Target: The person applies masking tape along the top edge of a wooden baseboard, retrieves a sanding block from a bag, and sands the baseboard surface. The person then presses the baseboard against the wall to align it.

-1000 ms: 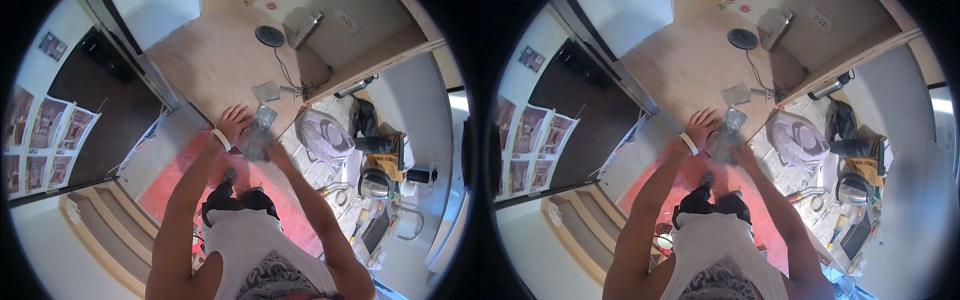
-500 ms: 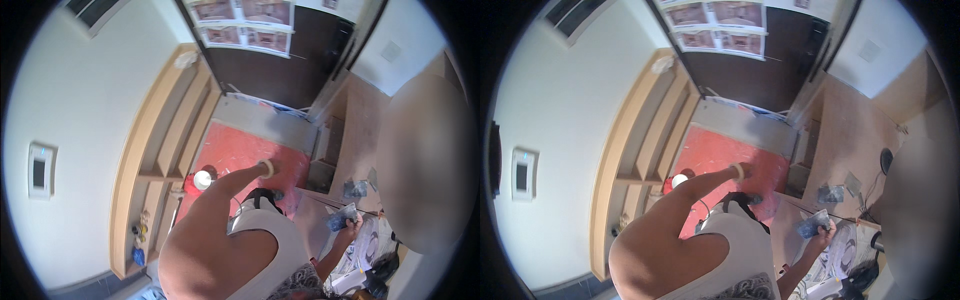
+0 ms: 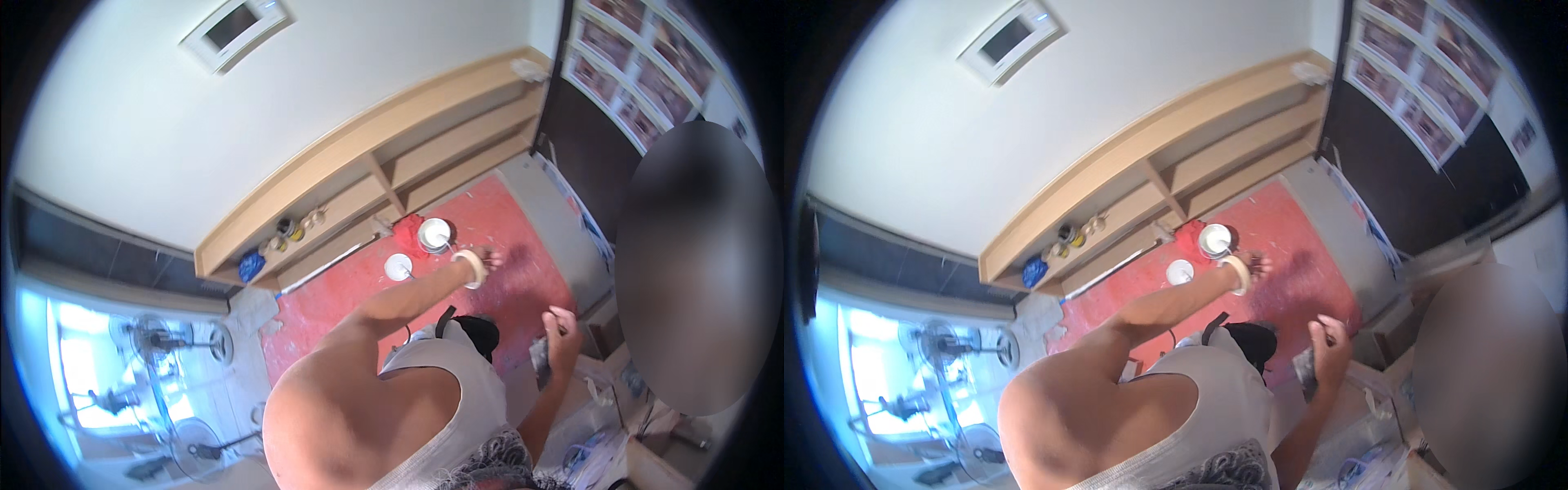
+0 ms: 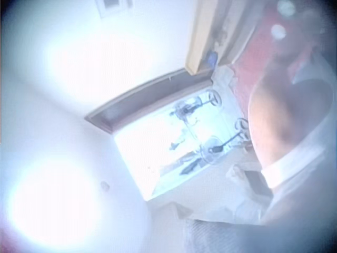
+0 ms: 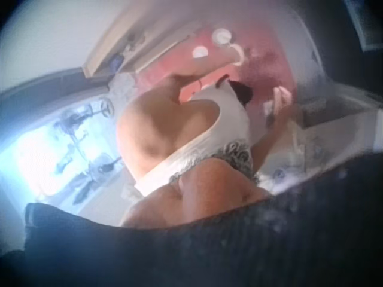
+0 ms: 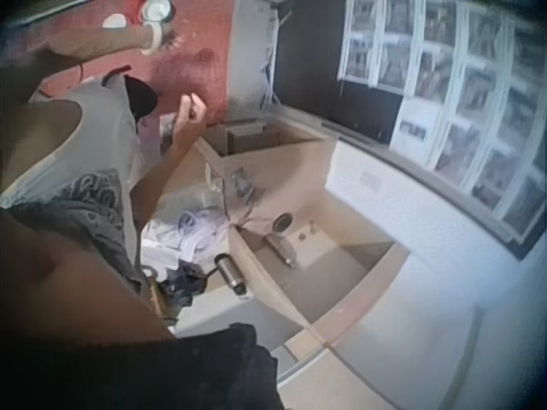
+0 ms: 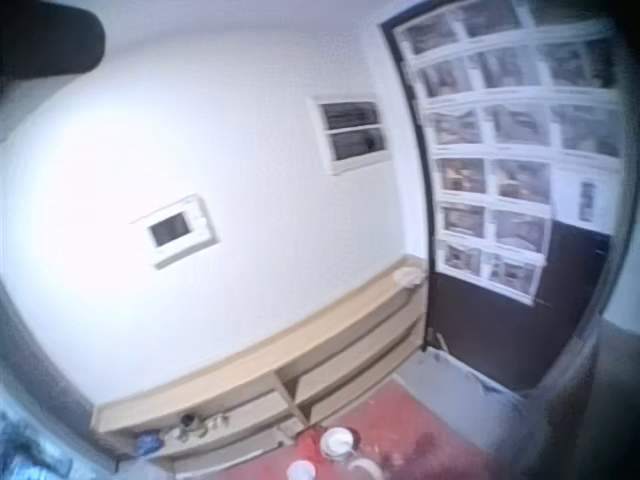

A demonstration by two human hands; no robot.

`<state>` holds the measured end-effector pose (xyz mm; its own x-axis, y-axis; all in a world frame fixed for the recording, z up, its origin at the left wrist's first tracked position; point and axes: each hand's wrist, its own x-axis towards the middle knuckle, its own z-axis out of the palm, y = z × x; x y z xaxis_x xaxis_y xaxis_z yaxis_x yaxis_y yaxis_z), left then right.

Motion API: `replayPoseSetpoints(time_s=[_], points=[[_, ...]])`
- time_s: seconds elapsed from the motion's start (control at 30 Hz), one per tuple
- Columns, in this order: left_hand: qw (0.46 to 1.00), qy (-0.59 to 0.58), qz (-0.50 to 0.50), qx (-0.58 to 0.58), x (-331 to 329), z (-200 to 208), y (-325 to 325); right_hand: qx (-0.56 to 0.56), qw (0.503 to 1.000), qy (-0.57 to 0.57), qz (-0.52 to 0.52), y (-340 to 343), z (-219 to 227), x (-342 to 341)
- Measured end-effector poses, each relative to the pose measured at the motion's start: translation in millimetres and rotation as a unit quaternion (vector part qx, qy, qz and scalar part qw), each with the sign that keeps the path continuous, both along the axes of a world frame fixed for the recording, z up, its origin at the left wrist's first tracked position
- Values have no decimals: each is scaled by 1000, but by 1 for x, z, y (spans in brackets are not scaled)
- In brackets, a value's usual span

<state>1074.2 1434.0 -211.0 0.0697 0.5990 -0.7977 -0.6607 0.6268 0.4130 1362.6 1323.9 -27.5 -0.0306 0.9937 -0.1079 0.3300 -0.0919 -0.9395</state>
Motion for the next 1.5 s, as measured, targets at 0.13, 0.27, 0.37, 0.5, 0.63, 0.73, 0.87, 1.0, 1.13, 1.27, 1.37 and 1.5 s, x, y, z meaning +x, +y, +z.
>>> replayPoseSetpoints(time_s=[0.13, 0.27, 0.37, 0.5, 0.63, 0.73, 0.87, 1.0, 1.13, 1.27, 1.37, 1.5], points=[[994, -50, 29, 94, 26, 80, -15, 66, 980, -35, 185, 12, 25, -106], [984, -92, 57, 140, -16, 72, -51, 129, 946, -77, 289, 15, 18, -170], [978, -99, 129, 127, -79, 53, -90, 90, 912, -105, 387, 0, 21, -232], [933, -153, 275, 173, -184, 63, -183, 118, 846, -110, 509, -23, 12, -334], [888, -138, 359, 251, -268, 93, -253, 179, 819, -58, 543, -45, -2, -429], [861, -103, 420, 265, -306, 112, -305, 238, 769, -39, 592, -76, -12, -491], [814, 16, 525, 249, -329, 118, -379, 252, 695, -45, 672, -127, -19, -558], [729, 94, 620, 273, -322, 115, -455, 285, 661, 6, 694, -175, -33, -605], [686, 164, 706, 60, -286, 83, -547, 207, 663, -30, 718, -200, -34, -649], [535, 187, 814, -127, -212, -27, -614, 5, 652, 20, 758, -221, -59, -704], [512, 143, 839, -111, -218, -19, -621, -162, 626, 54, 761, -221, -69, -760], [557, 181, 810, -46, -321, 9, -639, -467, 535, 93, 698, -239, -25, -826]])
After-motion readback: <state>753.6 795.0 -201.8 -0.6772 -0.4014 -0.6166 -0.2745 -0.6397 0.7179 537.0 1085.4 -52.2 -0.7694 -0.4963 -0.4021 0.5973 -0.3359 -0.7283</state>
